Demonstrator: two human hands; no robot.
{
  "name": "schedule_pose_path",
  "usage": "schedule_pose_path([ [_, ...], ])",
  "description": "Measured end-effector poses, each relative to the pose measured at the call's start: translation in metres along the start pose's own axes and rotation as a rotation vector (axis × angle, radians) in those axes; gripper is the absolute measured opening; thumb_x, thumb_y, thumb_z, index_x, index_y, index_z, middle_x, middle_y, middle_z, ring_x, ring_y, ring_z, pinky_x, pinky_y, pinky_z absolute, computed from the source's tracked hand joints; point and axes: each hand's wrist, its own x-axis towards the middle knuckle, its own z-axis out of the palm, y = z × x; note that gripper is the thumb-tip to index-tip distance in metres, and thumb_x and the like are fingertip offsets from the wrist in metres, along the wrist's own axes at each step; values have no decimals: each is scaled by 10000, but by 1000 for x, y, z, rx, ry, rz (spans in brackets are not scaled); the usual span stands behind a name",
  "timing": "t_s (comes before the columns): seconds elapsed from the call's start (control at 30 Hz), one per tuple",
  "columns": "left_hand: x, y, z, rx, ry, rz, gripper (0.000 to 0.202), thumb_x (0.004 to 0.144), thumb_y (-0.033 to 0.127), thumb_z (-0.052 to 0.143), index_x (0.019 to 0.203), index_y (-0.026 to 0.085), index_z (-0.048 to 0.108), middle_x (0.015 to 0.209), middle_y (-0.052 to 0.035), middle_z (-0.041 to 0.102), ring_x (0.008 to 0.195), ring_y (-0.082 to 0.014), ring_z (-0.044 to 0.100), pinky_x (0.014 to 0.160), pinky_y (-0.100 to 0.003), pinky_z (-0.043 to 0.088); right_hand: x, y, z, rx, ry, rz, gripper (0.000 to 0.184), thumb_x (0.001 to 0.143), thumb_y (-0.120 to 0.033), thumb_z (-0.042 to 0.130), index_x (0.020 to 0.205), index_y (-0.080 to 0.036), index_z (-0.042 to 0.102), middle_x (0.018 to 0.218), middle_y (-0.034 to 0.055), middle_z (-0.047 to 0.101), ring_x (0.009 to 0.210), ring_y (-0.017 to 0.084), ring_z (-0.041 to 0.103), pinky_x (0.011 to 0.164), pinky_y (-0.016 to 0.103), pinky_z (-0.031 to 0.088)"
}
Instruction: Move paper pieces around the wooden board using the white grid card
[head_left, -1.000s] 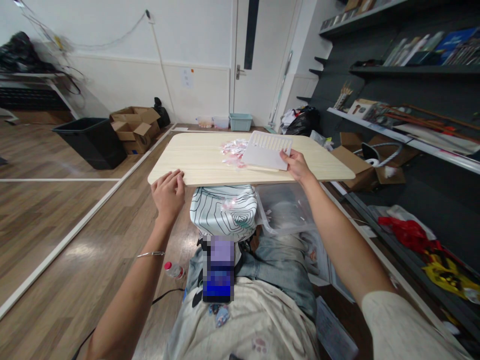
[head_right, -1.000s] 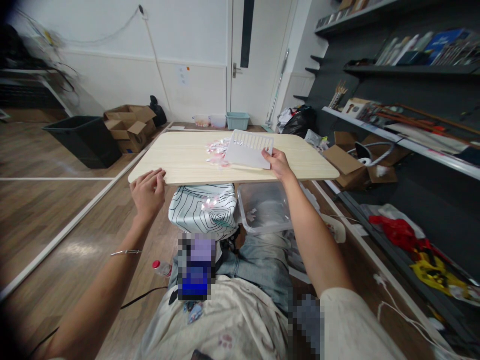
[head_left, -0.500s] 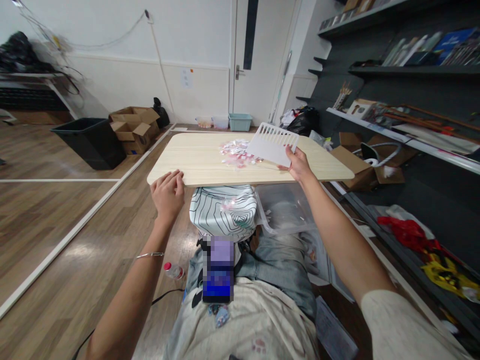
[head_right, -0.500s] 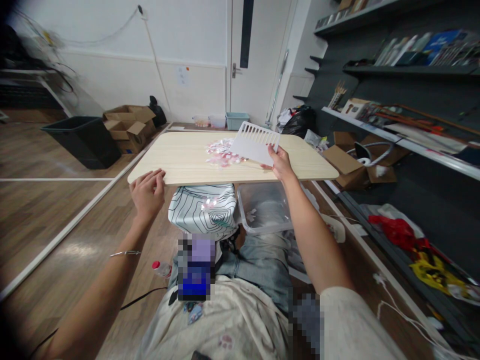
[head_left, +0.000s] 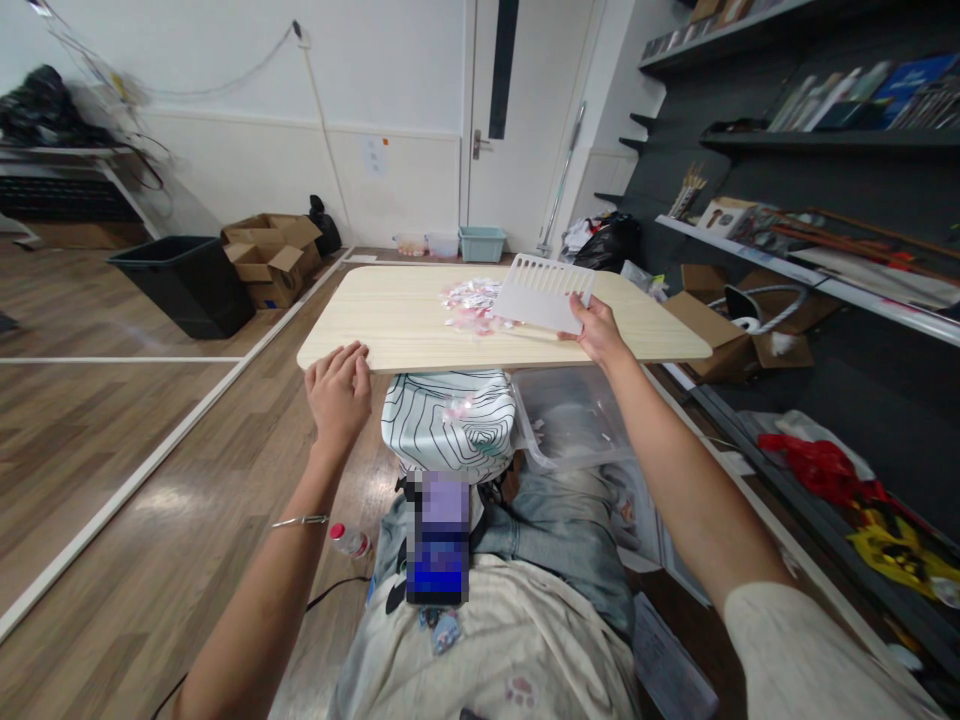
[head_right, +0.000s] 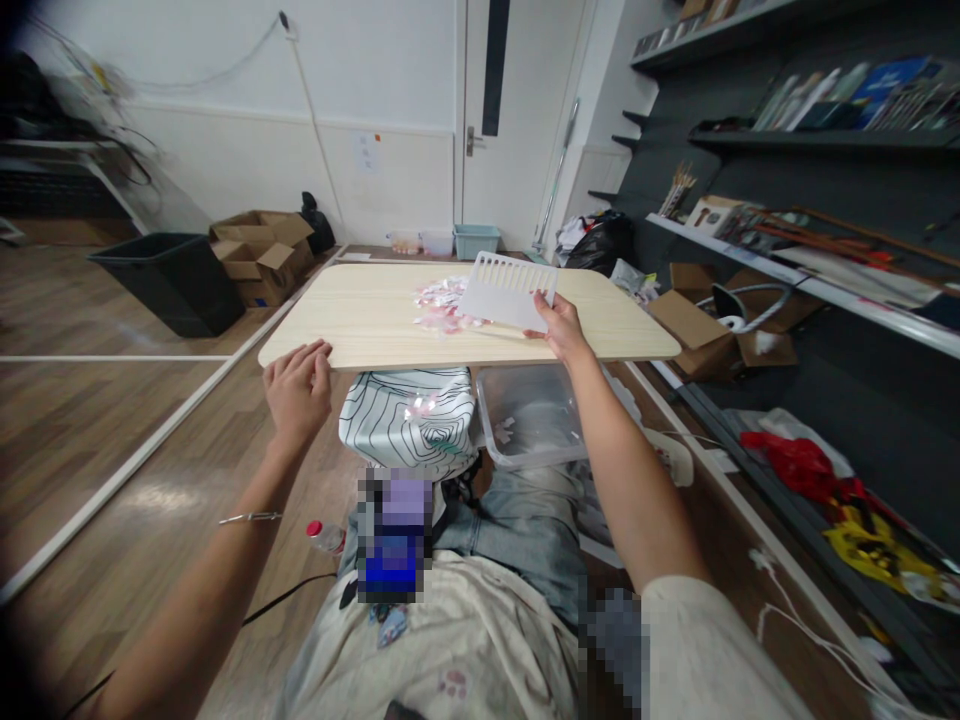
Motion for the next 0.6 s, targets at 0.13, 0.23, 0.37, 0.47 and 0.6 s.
schedule_pose_path([
  [0.13, -13, 1, -4, 6, -7, 8, 451, 1150, 424, 458, 1375, 269, 818, 1511, -128, 793, 1513, -341, 623, 1370, -566, 289, -1, 0, 0, 2, 9, 1, 708, 659, -776, 996, 1082, -286, 708, 1026, 25, 797, 960, 255, 762, 607, 321, 660],
  [0.23, -17, 2, -6, 1, -32, -5, 429, 1137, 421, 496, 1432, 287, 776, 1555, -128, 759, 1566, -342, 573, 1414, -585, 231, -2, 0, 0, 5, 21, 9, 686, 680, -752, 1000, 1103, -286, 728, 1055, 31, 814, 999, 265, 772, 615, 322, 669],
  [0.37, -24, 7, -15, -38, -67, -8, 398, 1122, 434, 534, 1426, 282, 742, 1576, -146, 726, 1606, -355, 531, 1420, -606, 252, -2, -1, 0, 16, 19, 15, 687, 676, -748, 1010, 1105, -288, 733, 1063, 27, 817, 998, 261, 768, 593, 299, 659],
  [0.47, -50, 11, -30, -152, -25, -58, 392, 1130, 461, 519, 1431, 268, 681, 1561, -168, 693, 1572, -341, 568, 1345, -559, 424, 0, 1, -1, 7, 2, -1, 682, 695, -765, 995, 1102, -294, 715, 1053, 34, 800, 1013, 272, 756, 581, 302, 653],
  [0.6, -118, 15, -54, -314, 31, -259, 523, 1043, 545, 669, 1502, 312, 576, 1600, -167, 611, 1544, -360, 593, 1268, -545, 532, 2, 3, -2, -1, -15, -8, 696, 688, -783, 990, 1098, -299, 703, 1048, 34, 783, 1014, 274, 746, 583, 310, 655],
])
